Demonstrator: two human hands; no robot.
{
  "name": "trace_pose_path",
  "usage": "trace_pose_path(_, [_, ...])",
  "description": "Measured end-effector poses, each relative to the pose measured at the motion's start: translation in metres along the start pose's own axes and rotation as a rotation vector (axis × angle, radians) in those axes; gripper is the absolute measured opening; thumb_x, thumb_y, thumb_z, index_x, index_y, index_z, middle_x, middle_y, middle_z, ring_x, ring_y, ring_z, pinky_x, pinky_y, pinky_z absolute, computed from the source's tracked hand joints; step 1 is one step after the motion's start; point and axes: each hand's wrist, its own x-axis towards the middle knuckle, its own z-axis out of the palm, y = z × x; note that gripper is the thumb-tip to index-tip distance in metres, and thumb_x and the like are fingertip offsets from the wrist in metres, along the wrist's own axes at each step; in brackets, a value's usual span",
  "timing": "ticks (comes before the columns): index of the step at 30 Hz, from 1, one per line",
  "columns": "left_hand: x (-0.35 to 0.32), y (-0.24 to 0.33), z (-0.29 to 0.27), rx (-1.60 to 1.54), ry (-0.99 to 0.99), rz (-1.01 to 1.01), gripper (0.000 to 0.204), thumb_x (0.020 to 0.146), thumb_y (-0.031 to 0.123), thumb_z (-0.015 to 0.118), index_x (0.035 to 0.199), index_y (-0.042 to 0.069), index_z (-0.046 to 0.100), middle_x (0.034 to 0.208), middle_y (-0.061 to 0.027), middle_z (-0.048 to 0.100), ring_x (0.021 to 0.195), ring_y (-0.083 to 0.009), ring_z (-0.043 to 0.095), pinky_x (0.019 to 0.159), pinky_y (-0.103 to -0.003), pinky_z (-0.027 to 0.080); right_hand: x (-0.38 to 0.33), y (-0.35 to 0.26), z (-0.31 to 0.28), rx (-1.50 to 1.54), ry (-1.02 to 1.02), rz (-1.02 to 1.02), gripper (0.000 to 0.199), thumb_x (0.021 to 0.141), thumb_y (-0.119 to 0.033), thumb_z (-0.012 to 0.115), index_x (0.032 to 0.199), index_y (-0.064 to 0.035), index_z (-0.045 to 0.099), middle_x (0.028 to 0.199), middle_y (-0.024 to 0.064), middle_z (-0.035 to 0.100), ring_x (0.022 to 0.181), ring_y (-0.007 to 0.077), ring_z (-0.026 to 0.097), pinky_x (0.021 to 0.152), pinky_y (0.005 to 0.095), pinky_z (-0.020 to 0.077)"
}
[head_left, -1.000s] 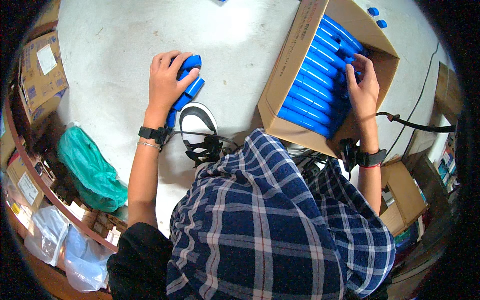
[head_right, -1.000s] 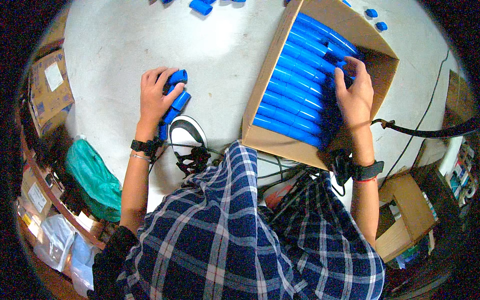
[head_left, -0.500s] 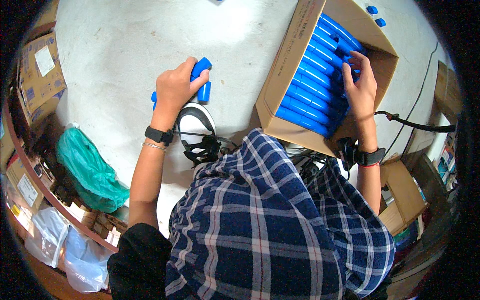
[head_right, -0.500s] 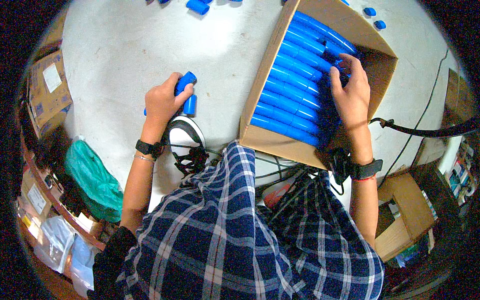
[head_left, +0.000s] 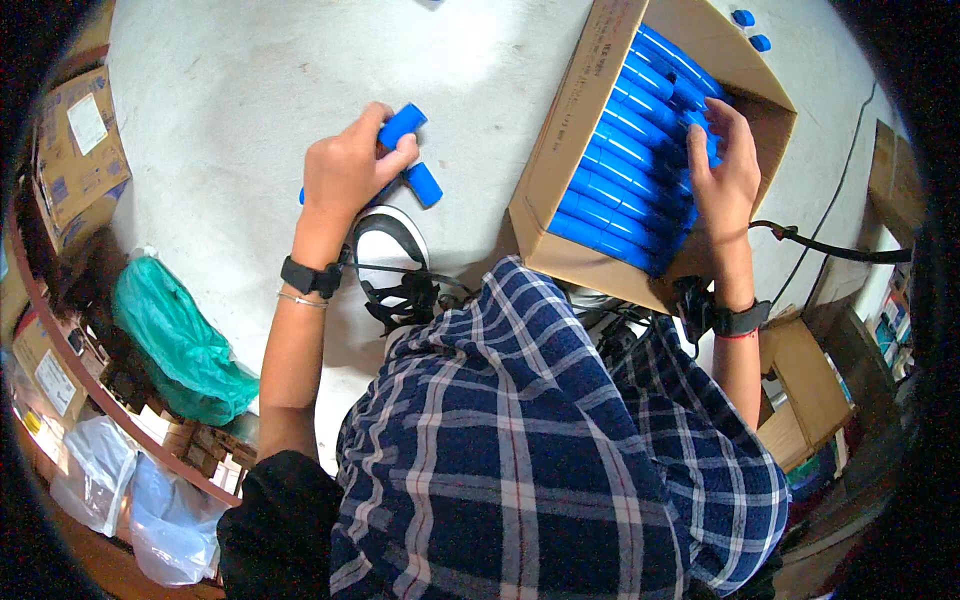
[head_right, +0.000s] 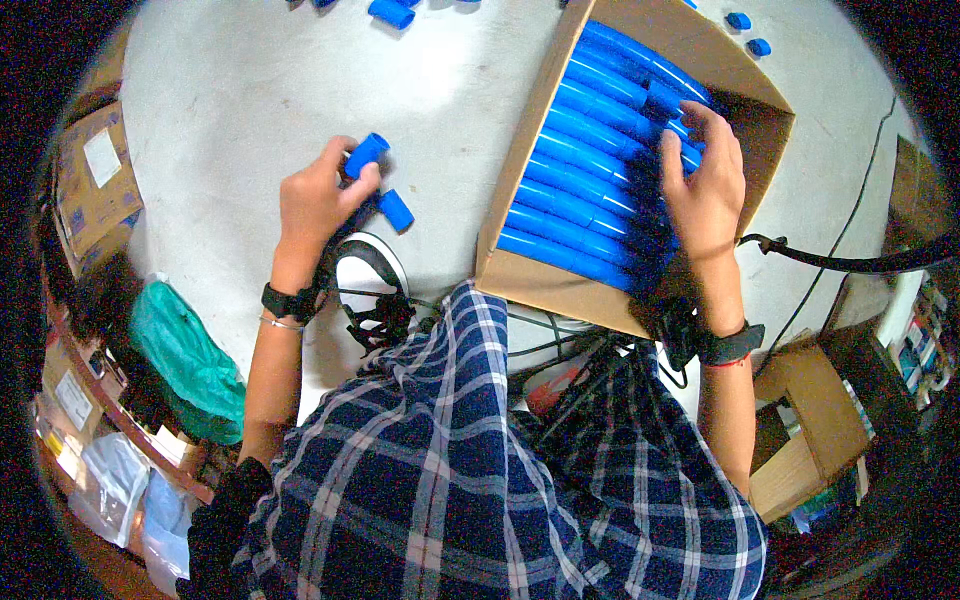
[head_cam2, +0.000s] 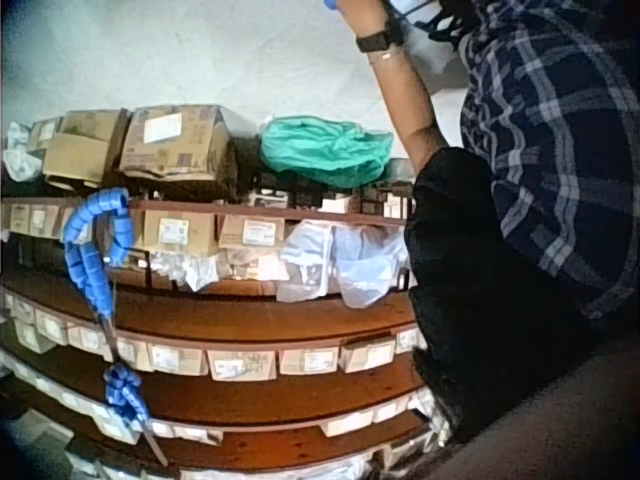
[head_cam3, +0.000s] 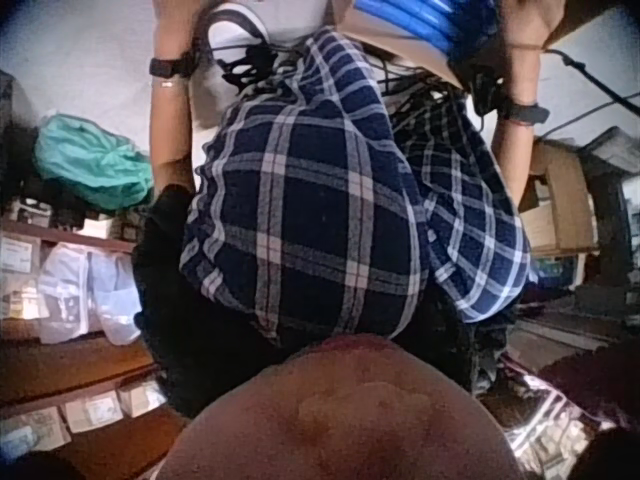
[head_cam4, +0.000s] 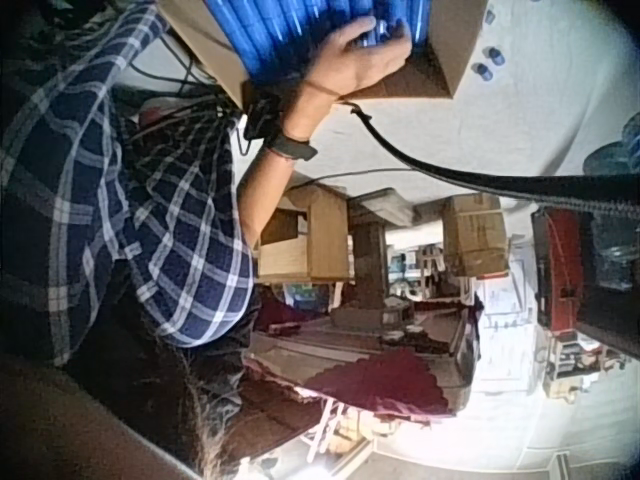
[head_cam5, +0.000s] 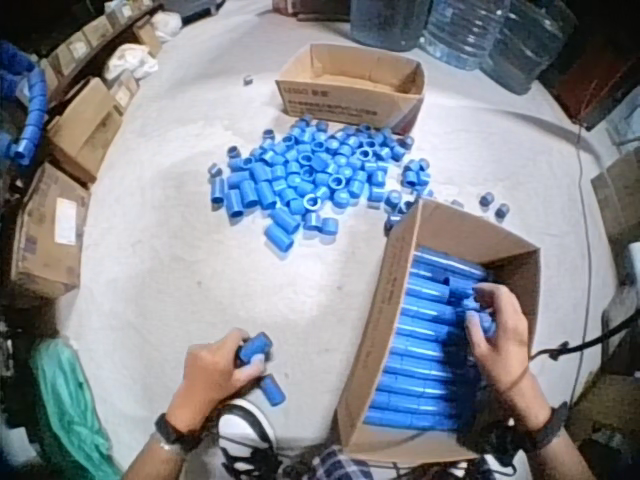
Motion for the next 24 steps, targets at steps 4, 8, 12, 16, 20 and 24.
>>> trace_pose_path(4, [0.023,0.037,-0.038,-0.327,-0.001,-0.194,0.029,0.079,0.034,0.075,0.093,0.012,0.064,0.061,-0.0018,0.061,0.05,-0.0115,0.057,0.046,-0.026,0.045,0.005,-0.042,-0.017,0.129,0.052,-0.172,0.026,0.084,-0.006,0.068,0.11,-0.0025,0.065,0.101,0.0127,0.066,0.088,0.025,0.062,0.082,0.0348,0.0506])
trace_pose_path(8, [0.04,0.09,-0.067,-0.715,-0.203,-0.093,0.031,0.077,0.034,0.076,0.093,0.011,0.063,0.066,-0.003,0.064,0.053,-0.0098,0.057,0.05,-0.025,0.046,-0.005,-0.097,-0.029,0.518,-0.14,-0.162,0.033,0.08,-0.011,0.076,0.11,-0.0011,0.065,0.103,0.013,0.066,0.087,0.0228,0.063,0.076,0.0333,0.0515])
trace_pose_path(12, [0.058,0.116,-0.067,-0.932,-0.497,-0.072,0.036,0.076,0.039,0.073,0.095,0.01,0.063,0.065,-0.0051,0.064,0.057,-0.0144,0.063,0.052,-0.027,0.048,-0.006,-0.116,-0.034,0.586,-0.078,-0.252,0.027,0.074,-0.006,0.08,0.096,-0.0009,0.066,0.1,0.0143,0.065,0.091,0.0252,0.063,0.08,0.0345,0.0505])
trace_pose_path(16, [0.064,0.127,-0.053,-0.859,-0.225,0.073,0.034,0.076,0.023,0.077,0.106,0.011,0.067,0.068,0.0059,0.064,0.047,0.001,0.033,0.043,-0.02,0.024,-0.004,-0.093,-0.048,0.448,-0.071,-0.207,0.017,0.077,-0.006,0.077,0.089,-0.0026,0.066,0.096,0.0104,0.062,0.092,0.0241,0.061,0.079,0.0335,0.0499])
trace_pose_path(20, [0.059,0.126,-0.042,-0.782,0.067,0.053,0.027,0.083,0.01,0.073,0.11,0.009,0.069,0.067,0.005,0.066,0.047,0.0031,0.032,0.043,-0.018,0.023,0.017,-0.035,-0.042,0.189,0.168,0.098,0.013,0.086,-0.013,0.073,0.092,-0.0032,0.067,0.092,0.0093,0.062,0.085,0.021,0.061,0.078,0.0297,0.0509])
trace_pose_path(24, [0.056,0.117,-0.032,-0.707,0.173,0.083,0.021,0.084,0.006,0.071,0.105,0.008,0.07,0.065,0.0052,0.062,0.048,0.0031,0.033,0.043,-0.018,0.023,0.026,0.016,-0.023,-0.118,0.144,0.053,0.015,0.088,-0.018,0.072,0.095,-0.0053,0.068,0.097,0.0099,0.066,0.087,0.0198,0.065,0.079,0.0301,0.0523])
